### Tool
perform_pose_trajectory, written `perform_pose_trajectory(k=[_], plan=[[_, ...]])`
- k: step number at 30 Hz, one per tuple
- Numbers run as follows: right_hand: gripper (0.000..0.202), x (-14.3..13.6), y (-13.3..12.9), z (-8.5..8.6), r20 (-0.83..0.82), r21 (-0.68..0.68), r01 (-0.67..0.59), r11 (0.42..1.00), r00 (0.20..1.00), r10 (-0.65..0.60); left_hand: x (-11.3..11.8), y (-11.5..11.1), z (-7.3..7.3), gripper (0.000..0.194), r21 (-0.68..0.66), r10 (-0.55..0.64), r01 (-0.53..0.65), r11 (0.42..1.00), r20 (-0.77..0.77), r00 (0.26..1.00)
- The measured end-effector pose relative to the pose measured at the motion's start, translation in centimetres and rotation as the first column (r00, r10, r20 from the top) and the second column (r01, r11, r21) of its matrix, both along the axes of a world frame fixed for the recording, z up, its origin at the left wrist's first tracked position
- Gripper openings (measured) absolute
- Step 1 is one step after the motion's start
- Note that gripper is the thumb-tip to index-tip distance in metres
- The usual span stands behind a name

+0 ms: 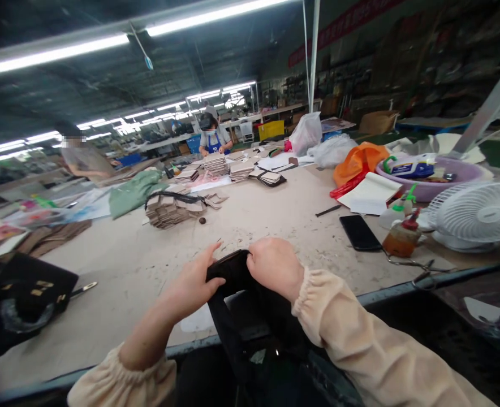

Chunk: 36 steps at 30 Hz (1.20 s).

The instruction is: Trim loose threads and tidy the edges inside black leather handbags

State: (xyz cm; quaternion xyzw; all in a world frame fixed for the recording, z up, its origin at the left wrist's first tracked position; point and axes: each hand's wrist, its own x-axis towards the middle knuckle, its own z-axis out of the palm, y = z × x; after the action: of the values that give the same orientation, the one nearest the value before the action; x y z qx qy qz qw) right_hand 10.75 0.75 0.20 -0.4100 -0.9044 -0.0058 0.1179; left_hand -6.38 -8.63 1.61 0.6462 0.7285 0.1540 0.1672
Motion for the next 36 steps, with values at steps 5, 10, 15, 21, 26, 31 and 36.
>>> perform_pose_trajectory(k=[5,10,15,21,26,31,36], plan=[[0.033,-0.6,-0.4,0.1,-0.024,-0.014,-0.017,1.0,1.0,0.016,-1.0,-0.3,0.5,0.066,0.016,-0.083,0.082,0.996,0.088,0.993],[0.033,-1.1,-1.2,0.0,-0.07,-0.029,-0.025,0.999,0.997,0.023,-0.6,-0.8,0.9,0.039,0.135,-0.061,0.069,0.988,-0.063,0.996],[0.031,-1.5,-1.7,-0.1,-0.087,-0.035,-0.017,0.999,0.996,0.014,0.0,-1.0,0.7,0.018,0.237,0.029,0.019,0.971,-0.197,0.98],[0.03,-1.3,-1.5,-0.5,-0.098,-0.031,-0.013,0.999,0.995,0.01,0.8,-0.6,0.0,0.014,0.262,0.124,-0.044,0.964,-0.297,0.947],[0.029,-1.2,-1.4,-0.6,-0.105,-0.019,-0.012,1.0,0.994,0.01,1.0,0.0,-0.4,0.009,0.305,0.147,-0.058,0.951,-0.278,0.949],[0.031,-1.2,-1.5,-0.5,-0.094,-0.029,0.001,1.0,0.996,-0.004,1.0,0.5,-0.8,0.009,0.309,0.128,-0.052,0.95,-0.232,0.964],[0.029,-1.0,-1.4,-0.3,-0.085,-0.033,-0.005,0.999,0.996,0.002,0.5,0.3,-0.7,0.01,0.327,-0.002,0.038,0.944,-0.111,0.994]])
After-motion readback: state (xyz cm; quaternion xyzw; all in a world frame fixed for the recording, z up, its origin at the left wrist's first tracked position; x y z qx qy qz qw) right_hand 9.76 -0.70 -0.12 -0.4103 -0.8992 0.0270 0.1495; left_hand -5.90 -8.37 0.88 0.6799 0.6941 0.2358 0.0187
